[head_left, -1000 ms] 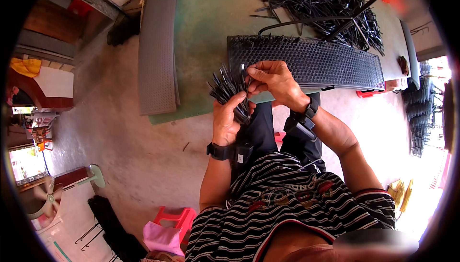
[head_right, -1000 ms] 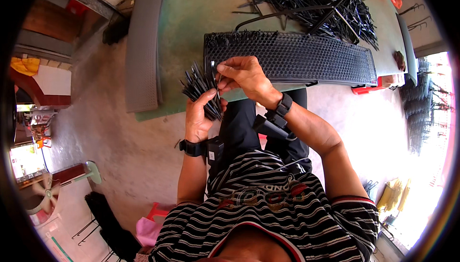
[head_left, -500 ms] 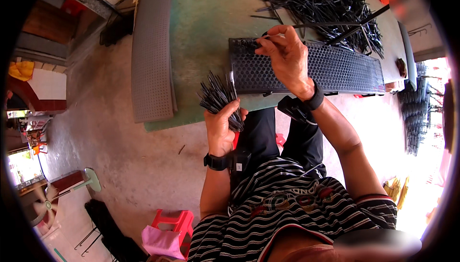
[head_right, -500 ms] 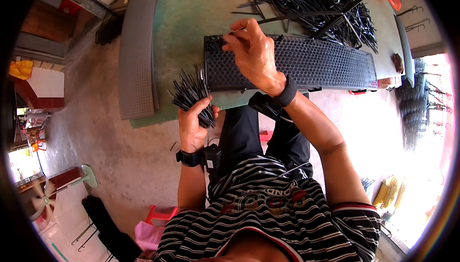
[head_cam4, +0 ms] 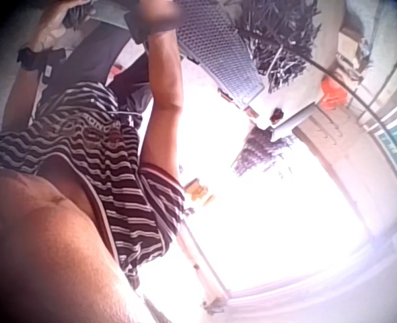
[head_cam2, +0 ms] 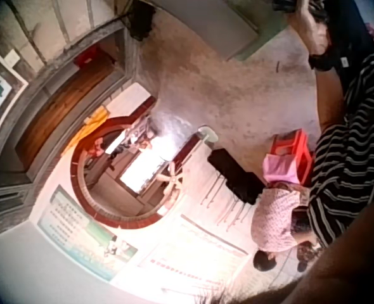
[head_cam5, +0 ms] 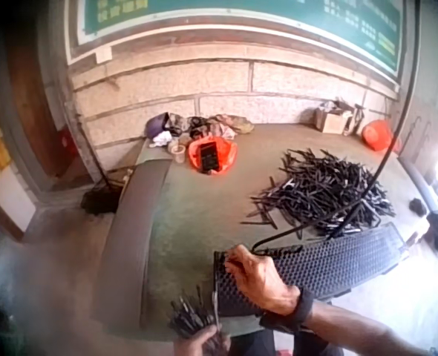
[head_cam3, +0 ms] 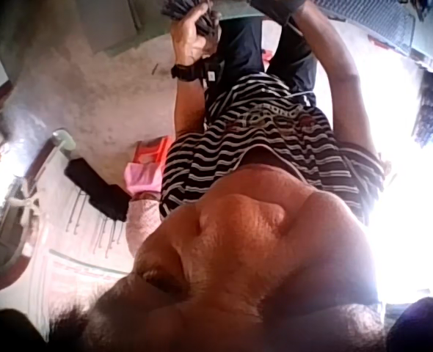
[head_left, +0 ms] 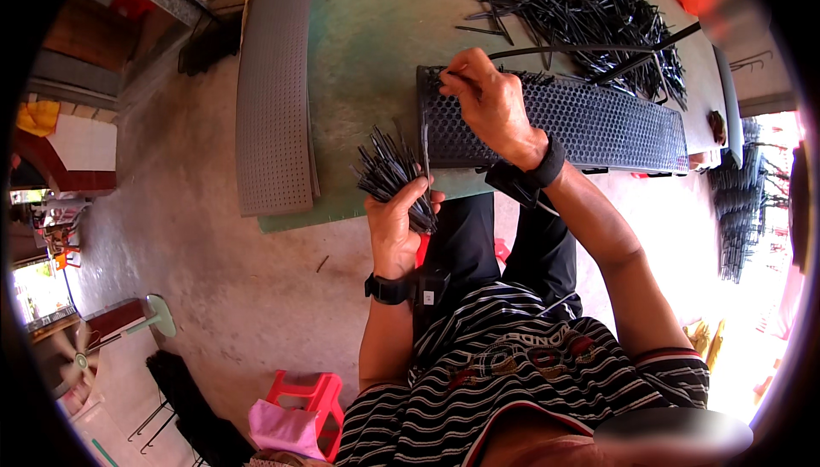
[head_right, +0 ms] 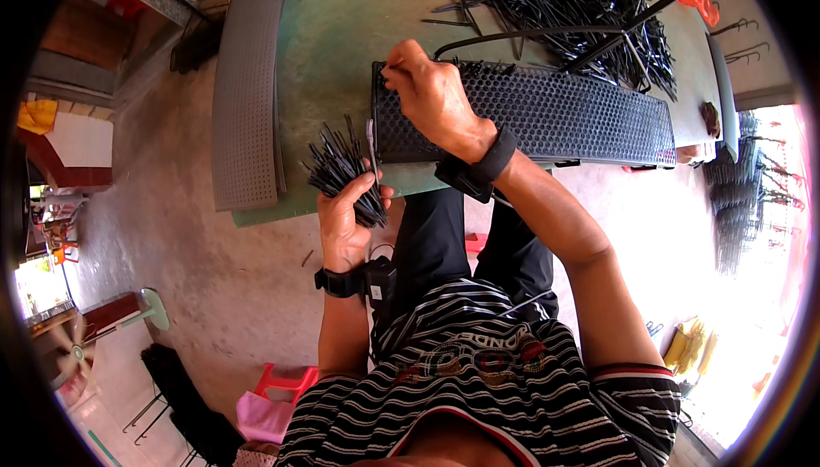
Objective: The person inserts black bristle bundles into a perforated metal base. They pick up bundles from a pile on the table and push them into the holes of the base one by one. The person occasionally gathers more bristles from the pile to continue the assembly process.
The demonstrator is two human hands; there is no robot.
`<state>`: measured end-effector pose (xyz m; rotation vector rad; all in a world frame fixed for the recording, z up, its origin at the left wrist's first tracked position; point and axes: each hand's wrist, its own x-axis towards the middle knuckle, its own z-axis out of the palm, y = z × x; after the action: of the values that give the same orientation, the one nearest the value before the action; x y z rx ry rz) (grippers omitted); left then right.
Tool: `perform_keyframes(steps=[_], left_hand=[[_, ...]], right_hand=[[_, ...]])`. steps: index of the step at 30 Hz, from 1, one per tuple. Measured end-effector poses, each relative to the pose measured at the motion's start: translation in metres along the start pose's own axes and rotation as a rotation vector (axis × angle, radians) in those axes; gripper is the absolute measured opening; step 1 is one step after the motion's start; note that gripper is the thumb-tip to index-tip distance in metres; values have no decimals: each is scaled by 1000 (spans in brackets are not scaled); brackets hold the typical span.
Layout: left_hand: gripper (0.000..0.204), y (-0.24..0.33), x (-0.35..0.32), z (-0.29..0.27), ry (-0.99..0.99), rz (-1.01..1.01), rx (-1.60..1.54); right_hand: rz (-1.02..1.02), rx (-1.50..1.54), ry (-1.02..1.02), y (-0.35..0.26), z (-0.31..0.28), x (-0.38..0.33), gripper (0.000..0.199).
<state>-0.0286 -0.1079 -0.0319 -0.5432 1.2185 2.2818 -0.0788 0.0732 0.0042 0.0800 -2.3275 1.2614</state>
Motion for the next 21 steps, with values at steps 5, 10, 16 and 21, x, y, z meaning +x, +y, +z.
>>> perform_keyframes(steps=[5, 10, 16, 21], left_hand=[[24, 1, -2, 3, 4, -1, -6], [21, 0, -3, 6, -18, 23, -20], [17, -6, -6, 14, -48, 52, 46], [12, -6, -8, 12, -10, 46, 61]], right_hand=[[-185, -316, -129, 0, -4, 6, 8], [184, -114, -226, -23, -13, -5, 19], [565, 402, -222, -22, -20, -15, 13], [229, 202, 95, -24, -23, -1, 16]])
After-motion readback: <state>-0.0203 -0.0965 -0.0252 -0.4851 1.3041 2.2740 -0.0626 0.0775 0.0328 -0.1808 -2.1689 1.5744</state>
